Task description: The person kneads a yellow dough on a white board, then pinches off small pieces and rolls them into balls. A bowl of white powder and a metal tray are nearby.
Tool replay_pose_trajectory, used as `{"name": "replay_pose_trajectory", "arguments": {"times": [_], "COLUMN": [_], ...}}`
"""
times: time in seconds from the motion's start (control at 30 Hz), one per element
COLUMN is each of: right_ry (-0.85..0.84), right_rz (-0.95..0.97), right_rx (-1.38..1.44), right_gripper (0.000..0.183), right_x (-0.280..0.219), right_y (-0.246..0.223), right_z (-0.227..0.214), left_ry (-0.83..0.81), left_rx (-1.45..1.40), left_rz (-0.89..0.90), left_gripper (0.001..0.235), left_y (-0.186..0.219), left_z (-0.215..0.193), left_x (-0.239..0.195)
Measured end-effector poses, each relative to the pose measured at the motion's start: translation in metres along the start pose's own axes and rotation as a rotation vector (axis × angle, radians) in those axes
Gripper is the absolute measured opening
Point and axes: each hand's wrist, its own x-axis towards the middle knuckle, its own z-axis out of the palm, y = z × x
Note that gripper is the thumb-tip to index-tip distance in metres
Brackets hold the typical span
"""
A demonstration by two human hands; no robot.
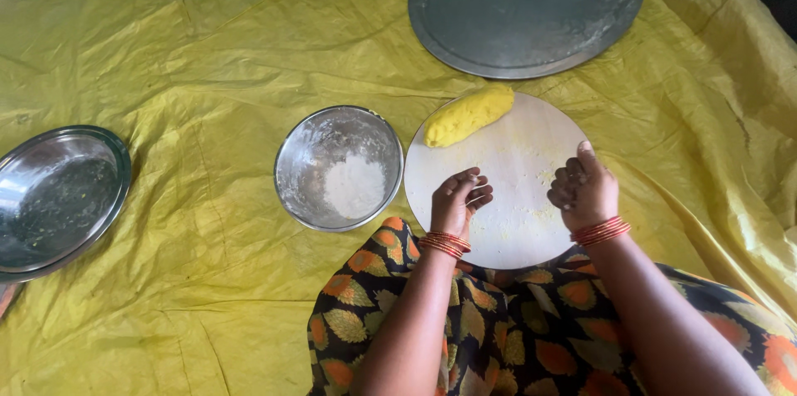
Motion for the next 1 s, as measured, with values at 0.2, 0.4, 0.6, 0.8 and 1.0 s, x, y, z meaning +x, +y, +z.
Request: {"name": "replay_pose_trajectory", "arguments": {"times": [0.2,0.4,0.6,0.8,1.0], "right_ry": [0.022,-0.206,-0.115,-0.152,-0.245], "right_rz": [0.196,0.258,0.180,0.191,0.043], "right_rx": [-0.303,0.009,0.050,-0.003,-0.033], "right_gripper": [0.019,0.037,0.027,0.030,0.014], "right_x": [0.001,-0.018,-0.011,0.006,0.004], "right_y": [0.040,0.066,0.065,0.051,0.030], "right_z": [0.012,0.019,0.008,-0.008,0.000], "left_ry": [-0.082,-0.051,-0.156,-0.048,-0.062], "left_rx": [-0.012,1.367,1.357,1.054,0.960], "left_rz": [0.056,0.641,0.556,0.434,0.413], "left_gripper": [0.038,0.072,0.109,0.103,0.098], "left_y": [-0.010,-0.025,-0.040,-0.035,-0.041], "left_z": [0.024,0.044,0.044,0.033,0.028], "left_x": [-0.013,-0.033,-0.034,-0.028,-0.022]}}
